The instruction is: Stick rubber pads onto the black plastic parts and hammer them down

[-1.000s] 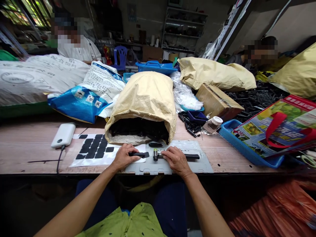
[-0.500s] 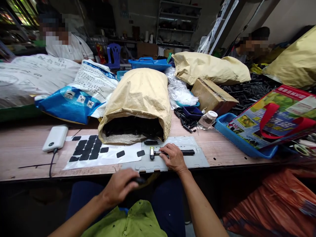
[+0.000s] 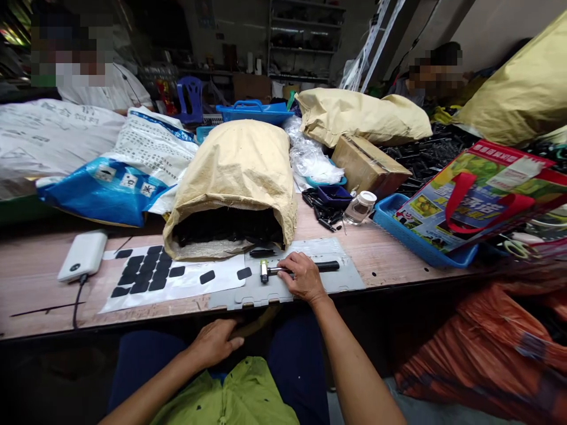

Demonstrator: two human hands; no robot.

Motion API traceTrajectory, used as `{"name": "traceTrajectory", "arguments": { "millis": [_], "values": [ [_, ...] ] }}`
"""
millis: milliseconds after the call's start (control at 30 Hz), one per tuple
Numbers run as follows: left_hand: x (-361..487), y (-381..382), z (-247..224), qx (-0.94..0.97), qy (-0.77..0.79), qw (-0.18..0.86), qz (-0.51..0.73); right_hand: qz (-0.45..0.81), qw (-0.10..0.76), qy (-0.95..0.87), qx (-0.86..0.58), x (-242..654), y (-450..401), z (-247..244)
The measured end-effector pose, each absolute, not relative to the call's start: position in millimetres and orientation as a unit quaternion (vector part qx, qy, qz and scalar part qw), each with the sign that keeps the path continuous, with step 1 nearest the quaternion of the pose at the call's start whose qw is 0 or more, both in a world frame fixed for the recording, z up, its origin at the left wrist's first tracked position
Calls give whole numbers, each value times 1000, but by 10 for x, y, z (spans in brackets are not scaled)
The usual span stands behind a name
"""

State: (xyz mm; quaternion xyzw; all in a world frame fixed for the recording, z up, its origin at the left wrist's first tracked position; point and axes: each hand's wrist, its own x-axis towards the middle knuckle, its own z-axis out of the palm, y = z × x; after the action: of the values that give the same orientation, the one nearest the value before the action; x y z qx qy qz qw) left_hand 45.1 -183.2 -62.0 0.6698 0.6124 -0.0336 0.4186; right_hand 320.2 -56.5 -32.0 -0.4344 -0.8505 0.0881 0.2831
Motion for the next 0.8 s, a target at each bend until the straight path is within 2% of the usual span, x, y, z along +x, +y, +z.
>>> {"name": "traceTrajectory", "arguments": {
  "millis": [133,200,267,333,400,500,667,800],
  "values": [
    [460,-1561,-1,744,456,489,19,100,276,-851,-434,3200,-586,-303],
    [539,-1238,215,767,483,411,100,105,273,-852,-434,3201,-596,-292],
    [668,-868,319,784,536,269,157,107,272,-851,-436,3203,-602,-284],
    [818,-533,329,805,553,166,135,107,271,-850,-438,3206,-604,-281],
    [954,-288,292,820,553,124,80,106,270,-850,-439,3209,-603,-282],
    [1079,-112,236,822,555,123,37,104,269,-851,-439,3210,-603,-284],
    [1036,-135,264,805,578,127,39,100,273,-851,-438,3207,-608,-285],
    [790,-286,284,781,590,142,146,102,272,-851,-438,3207,-612,-282]
  ]
}}
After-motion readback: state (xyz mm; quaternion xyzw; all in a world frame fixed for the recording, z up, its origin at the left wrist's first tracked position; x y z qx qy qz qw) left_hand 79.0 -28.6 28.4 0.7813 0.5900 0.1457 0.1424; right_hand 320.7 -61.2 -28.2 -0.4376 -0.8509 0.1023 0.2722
